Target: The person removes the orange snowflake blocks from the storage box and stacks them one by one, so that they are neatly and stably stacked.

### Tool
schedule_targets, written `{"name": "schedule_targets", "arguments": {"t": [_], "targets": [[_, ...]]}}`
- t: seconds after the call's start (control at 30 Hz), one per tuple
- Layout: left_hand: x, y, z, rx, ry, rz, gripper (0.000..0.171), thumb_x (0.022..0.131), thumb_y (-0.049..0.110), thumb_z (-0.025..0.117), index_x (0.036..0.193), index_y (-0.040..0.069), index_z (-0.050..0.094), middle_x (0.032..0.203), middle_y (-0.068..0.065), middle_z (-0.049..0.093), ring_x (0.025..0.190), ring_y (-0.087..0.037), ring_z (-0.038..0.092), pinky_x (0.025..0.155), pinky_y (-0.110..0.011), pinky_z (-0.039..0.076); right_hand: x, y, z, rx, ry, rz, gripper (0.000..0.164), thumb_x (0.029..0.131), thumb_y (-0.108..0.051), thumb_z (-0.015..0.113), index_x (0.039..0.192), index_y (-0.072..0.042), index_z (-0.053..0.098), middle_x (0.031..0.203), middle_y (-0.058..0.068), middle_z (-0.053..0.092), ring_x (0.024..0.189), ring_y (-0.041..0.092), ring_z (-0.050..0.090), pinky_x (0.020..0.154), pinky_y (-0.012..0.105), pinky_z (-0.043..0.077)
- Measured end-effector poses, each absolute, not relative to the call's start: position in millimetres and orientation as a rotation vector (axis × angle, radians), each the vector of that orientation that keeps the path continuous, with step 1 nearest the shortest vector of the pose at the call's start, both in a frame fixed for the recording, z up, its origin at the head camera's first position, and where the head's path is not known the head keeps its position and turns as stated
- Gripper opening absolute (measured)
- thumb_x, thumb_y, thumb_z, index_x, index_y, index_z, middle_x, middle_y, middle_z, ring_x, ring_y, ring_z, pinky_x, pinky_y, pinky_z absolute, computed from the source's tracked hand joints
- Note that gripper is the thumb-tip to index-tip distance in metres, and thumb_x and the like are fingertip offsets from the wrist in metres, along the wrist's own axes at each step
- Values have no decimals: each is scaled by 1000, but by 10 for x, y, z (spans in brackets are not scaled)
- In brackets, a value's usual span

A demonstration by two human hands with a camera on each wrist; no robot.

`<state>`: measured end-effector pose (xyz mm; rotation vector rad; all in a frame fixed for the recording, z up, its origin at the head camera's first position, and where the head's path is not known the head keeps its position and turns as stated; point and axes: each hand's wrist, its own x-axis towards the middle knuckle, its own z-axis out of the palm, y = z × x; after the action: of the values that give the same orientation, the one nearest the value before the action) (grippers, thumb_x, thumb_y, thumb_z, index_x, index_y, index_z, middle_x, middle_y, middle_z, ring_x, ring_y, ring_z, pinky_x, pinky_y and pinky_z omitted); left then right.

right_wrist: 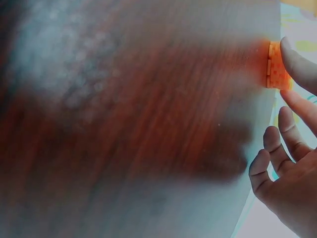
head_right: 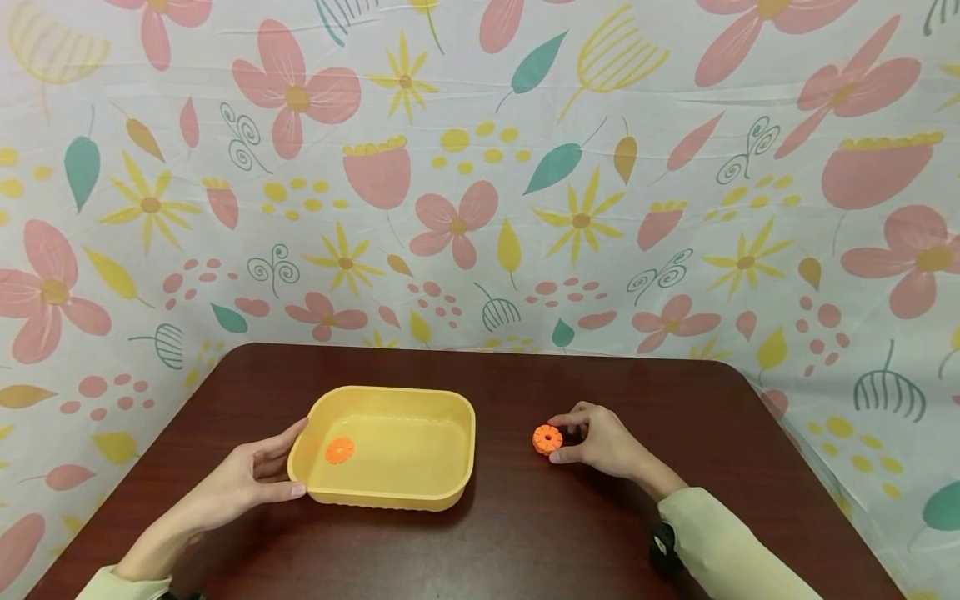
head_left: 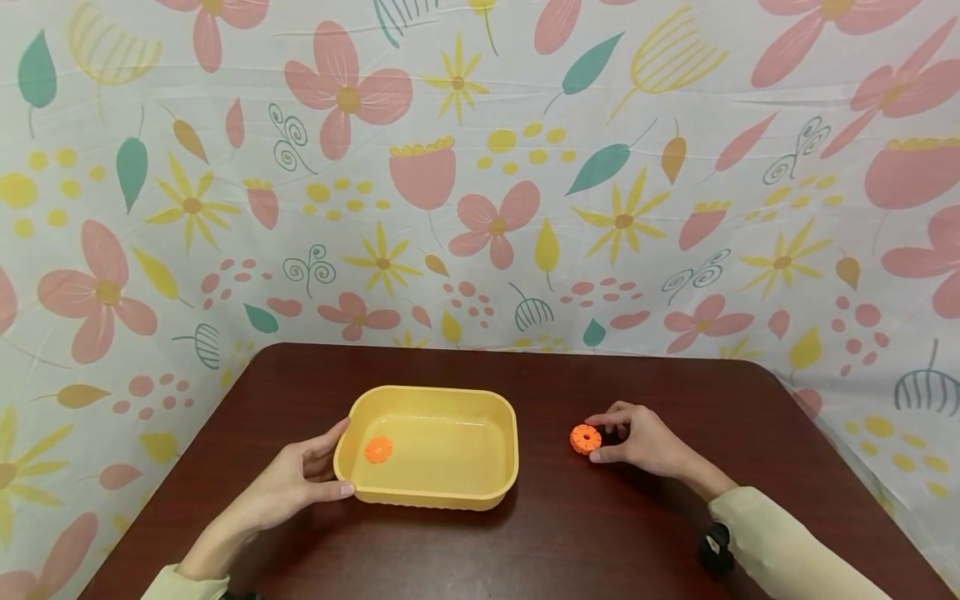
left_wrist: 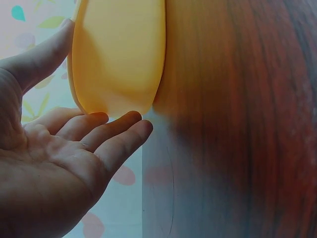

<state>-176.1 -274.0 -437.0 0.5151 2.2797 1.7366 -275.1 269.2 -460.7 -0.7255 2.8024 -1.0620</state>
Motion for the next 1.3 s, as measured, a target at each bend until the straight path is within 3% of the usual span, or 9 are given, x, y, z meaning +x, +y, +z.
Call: {"name": "schedule_targets", "arguments": {"t": [0.3,0.53,0.83,1.03,1.3], "targets": [[-1765,-2745,-4373,523,2282,1729,95,93,10,82,164,-7,20,166,-29,24,146,-48,36,102,-29,50,-2741,2681,-4450,-800,2778,-1063,56,80,-28,95,126,-2,76,93,5,59,82,24,52,66,29,42],[-1759,-2735,-4373,526,2285,1733,95,93,8,81,164,-7,20,166,-30,23,145,-49,37,101,-30,51,-2748,2460,-4182,-855,2734,-1026,53,80,-26,94,127,-7,77,98,8,61,87,27,55,71,31,48],[-1752,-2728,-4355,517,2269,1746,94,94,5,80,164,-7,20,166,-31,23,144,-51,37,99,-28,52,-2757,1947,-3863,-1038,2640,-999,46,83,-24,93,126,-17,78,96,-2,59,87,31,55,69,30,49],[-1754,-2731,-4366,518,2245,1761,94,94,4,80,165,-6,19,167,-31,21,144,-51,37,97,-30,54,-2775,1540,-3781,-1205,2537,-986,45,84,-22,92,126,-11,78,94,3,61,83,25,54,68,30,47],[-1745,-2709,-4352,502,2250,1764,94,94,5,80,165,-5,19,167,-30,20,144,-52,38,96,-32,55,-2828,945,-3750,-1309,2442,-878,42,87,-17,90,126,-9,77,94,6,62,92,35,58,73,31,46]]}}
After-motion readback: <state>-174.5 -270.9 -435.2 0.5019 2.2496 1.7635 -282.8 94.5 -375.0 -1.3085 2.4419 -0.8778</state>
